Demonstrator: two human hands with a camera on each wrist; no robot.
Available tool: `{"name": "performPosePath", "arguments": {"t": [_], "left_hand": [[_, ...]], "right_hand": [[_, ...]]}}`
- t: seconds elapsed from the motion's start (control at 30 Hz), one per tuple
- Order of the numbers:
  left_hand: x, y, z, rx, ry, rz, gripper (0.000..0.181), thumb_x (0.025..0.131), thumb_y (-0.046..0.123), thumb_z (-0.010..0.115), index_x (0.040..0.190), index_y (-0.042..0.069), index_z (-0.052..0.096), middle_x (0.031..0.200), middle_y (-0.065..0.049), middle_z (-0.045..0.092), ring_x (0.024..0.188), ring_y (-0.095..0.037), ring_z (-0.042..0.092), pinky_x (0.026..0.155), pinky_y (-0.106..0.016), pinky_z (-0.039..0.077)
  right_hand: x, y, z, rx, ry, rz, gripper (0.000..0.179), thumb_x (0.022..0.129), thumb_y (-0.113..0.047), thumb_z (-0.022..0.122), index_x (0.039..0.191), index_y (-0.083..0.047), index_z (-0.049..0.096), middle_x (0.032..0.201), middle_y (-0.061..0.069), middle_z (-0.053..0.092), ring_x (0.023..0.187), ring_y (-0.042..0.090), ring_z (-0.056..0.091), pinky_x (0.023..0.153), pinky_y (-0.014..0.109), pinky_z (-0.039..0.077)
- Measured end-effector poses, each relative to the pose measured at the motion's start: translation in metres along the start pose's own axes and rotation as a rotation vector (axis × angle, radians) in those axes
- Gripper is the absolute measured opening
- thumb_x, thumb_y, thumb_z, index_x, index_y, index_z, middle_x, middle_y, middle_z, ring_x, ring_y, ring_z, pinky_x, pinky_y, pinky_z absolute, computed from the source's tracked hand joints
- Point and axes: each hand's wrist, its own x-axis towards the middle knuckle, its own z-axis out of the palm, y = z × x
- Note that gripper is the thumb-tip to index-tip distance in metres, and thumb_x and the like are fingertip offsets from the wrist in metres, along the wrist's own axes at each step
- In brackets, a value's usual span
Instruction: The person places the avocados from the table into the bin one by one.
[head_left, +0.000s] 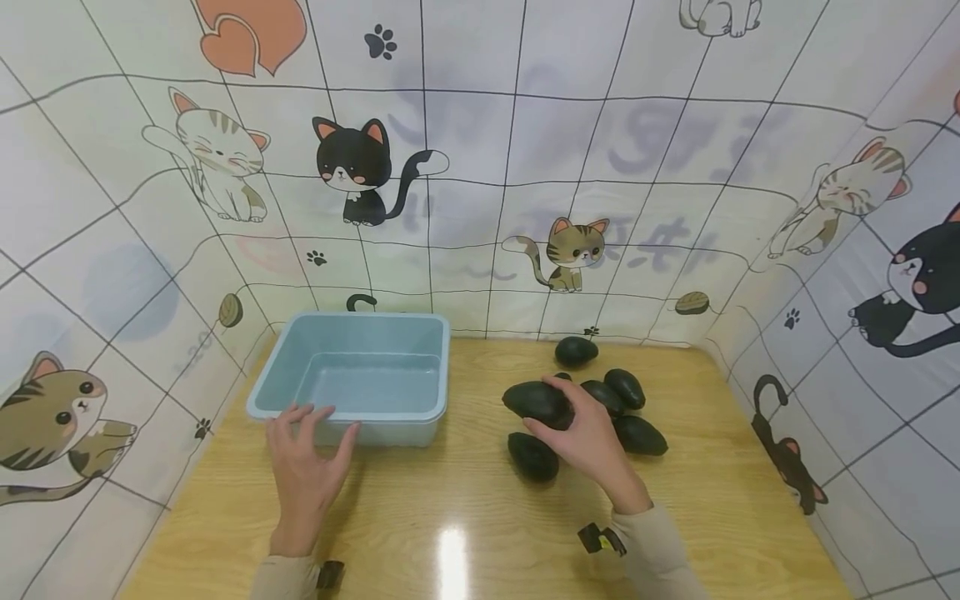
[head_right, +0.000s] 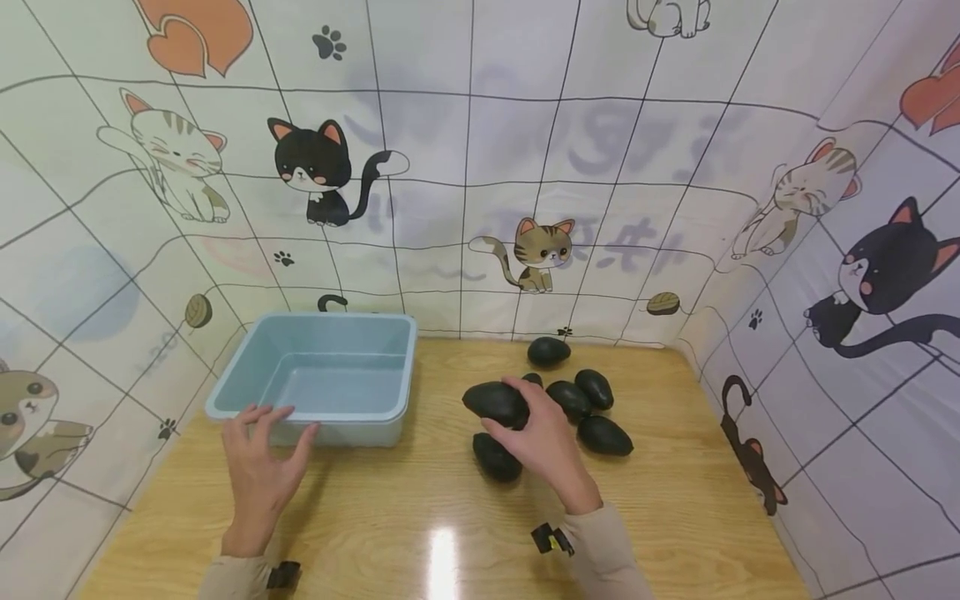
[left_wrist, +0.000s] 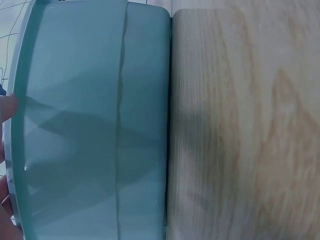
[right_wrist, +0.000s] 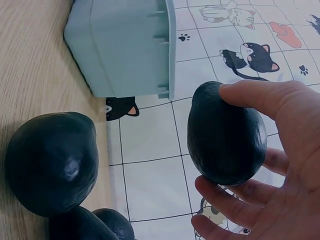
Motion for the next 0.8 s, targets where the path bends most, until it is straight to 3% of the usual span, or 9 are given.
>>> {"name": "performPosePath", "arguments": {"t": [0.43,0.67,0.8], "left_hand": [[-0.0002,0.0008,-0.0027,0.004,-0.003,-0.008,0.05,0.085,0.041,0.081,0.11,-0.001,0.073,0.117,-0.034,0.06,0.117,-0.06,0.052,0.113,-0.084,0.024],[-0.002,0.0035,-0.0055,0.038,-0.076,-0.053,0.048,0.085,0.034,0.082,0.113,-0.002,0.07,0.122,-0.034,0.057,0.124,-0.06,0.05,0.117,-0.083,0.02],[-0.0022,0.0028,-0.0036,0.02,-0.041,-0.039,0.05,0.087,0.04,0.081,0.112,-0.002,0.072,0.12,-0.034,0.058,0.122,-0.06,0.051,0.115,-0.083,0.022]], "right_hand": [[0.0022,-0.0062,0.0008,0.016,0.003,0.018,0.073,0.088,-0.043,0.087,0.151,-0.02,0.058,0.157,0.009,0.059,0.138,0.036,0.06,0.108,0.058,0.053],[0.0026,-0.008,0.0014,0.017,0.0,0.012,0.073,0.087,-0.043,0.087,0.151,-0.021,0.058,0.156,0.009,0.06,0.14,0.036,0.058,0.109,0.058,0.052],[0.0031,-0.009,0.0014,0.015,0.001,-0.001,0.073,0.087,-0.042,0.087,0.15,-0.021,0.059,0.155,0.008,0.06,0.14,0.035,0.058,0.109,0.058,0.052]]}}
